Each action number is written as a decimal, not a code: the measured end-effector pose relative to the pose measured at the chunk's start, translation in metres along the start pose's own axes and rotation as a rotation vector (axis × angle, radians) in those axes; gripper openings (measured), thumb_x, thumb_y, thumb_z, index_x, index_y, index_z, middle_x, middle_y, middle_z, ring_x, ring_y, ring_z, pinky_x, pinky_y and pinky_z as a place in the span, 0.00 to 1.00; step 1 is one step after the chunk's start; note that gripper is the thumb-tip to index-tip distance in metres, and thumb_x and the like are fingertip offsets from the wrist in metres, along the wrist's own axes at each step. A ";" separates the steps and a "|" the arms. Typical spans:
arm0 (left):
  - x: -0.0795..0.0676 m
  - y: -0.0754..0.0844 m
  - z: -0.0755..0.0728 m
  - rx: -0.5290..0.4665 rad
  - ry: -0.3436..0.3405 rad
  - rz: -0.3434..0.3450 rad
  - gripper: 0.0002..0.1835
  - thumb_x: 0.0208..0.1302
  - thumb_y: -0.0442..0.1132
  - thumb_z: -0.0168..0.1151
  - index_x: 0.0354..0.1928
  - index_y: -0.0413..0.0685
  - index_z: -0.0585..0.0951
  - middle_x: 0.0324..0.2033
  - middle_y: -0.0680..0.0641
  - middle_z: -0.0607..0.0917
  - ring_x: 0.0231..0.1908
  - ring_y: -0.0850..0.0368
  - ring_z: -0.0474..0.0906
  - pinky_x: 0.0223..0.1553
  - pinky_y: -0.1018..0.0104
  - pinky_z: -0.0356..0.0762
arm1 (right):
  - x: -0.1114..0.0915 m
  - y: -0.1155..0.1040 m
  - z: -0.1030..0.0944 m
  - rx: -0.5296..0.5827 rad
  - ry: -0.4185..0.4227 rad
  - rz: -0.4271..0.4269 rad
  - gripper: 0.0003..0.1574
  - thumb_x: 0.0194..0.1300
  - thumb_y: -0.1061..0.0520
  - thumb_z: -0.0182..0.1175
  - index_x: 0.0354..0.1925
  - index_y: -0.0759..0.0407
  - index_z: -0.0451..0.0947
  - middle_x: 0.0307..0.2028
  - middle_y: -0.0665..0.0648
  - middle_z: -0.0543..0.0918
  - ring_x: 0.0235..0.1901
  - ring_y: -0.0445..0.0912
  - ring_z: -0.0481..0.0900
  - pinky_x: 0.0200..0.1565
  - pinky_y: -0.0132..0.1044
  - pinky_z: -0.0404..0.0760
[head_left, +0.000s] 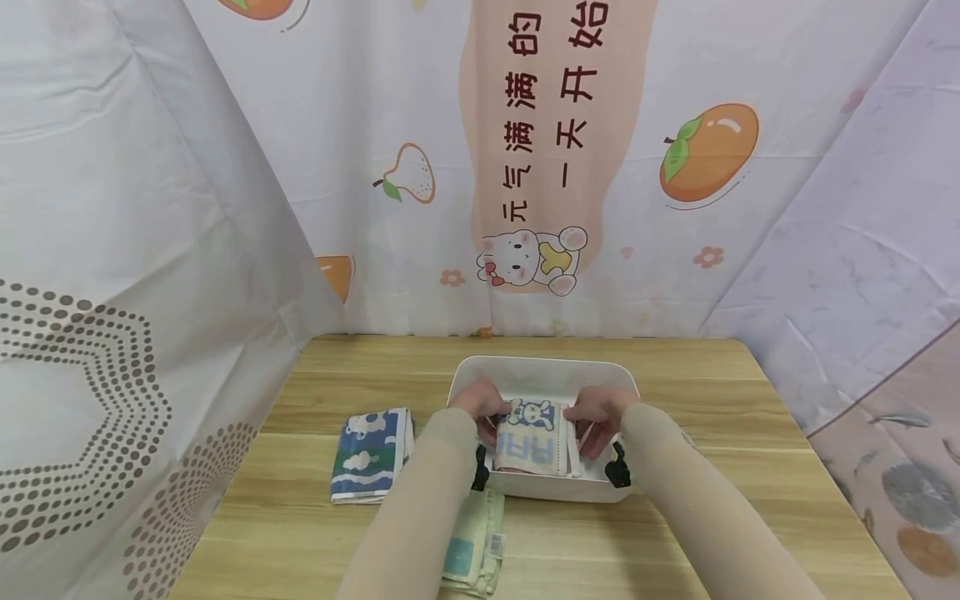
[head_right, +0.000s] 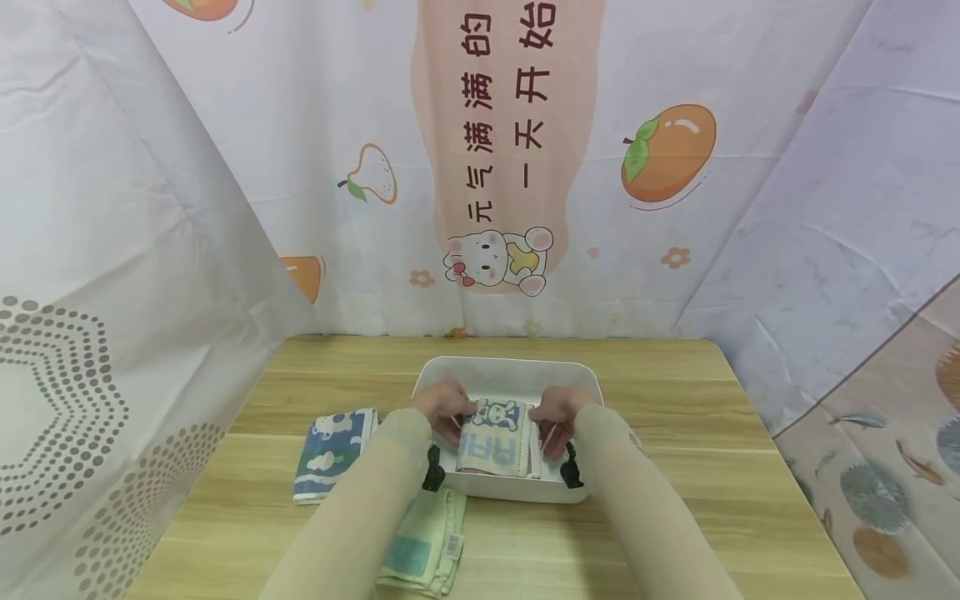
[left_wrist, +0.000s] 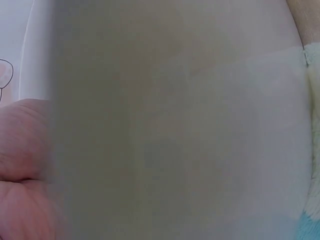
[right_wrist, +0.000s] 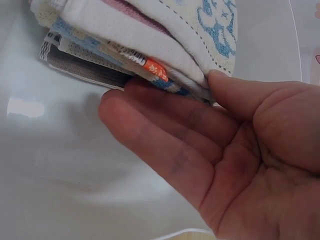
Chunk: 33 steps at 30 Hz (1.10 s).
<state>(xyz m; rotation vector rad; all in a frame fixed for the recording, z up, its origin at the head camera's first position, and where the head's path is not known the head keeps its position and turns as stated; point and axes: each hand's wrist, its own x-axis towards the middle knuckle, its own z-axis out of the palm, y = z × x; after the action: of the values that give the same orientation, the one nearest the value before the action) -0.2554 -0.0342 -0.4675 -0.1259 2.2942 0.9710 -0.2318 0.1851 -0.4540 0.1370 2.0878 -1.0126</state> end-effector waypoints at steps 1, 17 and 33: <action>-0.001 0.000 0.000 -0.001 0.001 0.001 0.13 0.68 0.39 0.57 0.32 0.34 0.80 0.24 0.38 0.83 0.24 0.45 0.84 0.27 0.56 0.83 | 0.000 0.000 0.000 -0.008 -0.001 -0.003 0.19 0.74 0.53 0.47 0.40 0.69 0.75 0.34 0.66 0.83 0.32 0.57 0.84 0.34 0.46 0.84; -0.009 0.004 -0.006 -0.032 0.017 0.018 0.13 0.66 0.39 0.59 0.32 0.33 0.79 0.27 0.36 0.83 0.25 0.43 0.84 0.27 0.56 0.83 | -0.003 0.000 -0.003 -0.064 0.031 -0.020 0.18 0.72 0.53 0.50 0.39 0.67 0.77 0.33 0.66 0.83 0.30 0.55 0.84 0.33 0.44 0.84; -0.017 0.011 -0.020 -0.056 0.035 0.065 0.11 0.66 0.37 0.57 0.39 0.33 0.79 0.34 0.35 0.82 0.28 0.43 0.84 0.27 0.56 0.83 | -0.013 0.001 -0.020 0.040 0.011 -0.091 0.25 0.72 0.55 0.50 0.54 0.76 0.67 0.37 0.72 0.81 0.30 0.57 0.84 0.34 0.47 0.84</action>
<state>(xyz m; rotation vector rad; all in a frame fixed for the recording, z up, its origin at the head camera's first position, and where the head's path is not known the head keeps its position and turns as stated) -0.2565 -0.0423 -0.4400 -0.0927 2.3167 1.0747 -0.2351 0.2027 -0.4387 0.0687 2.1008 -1.1104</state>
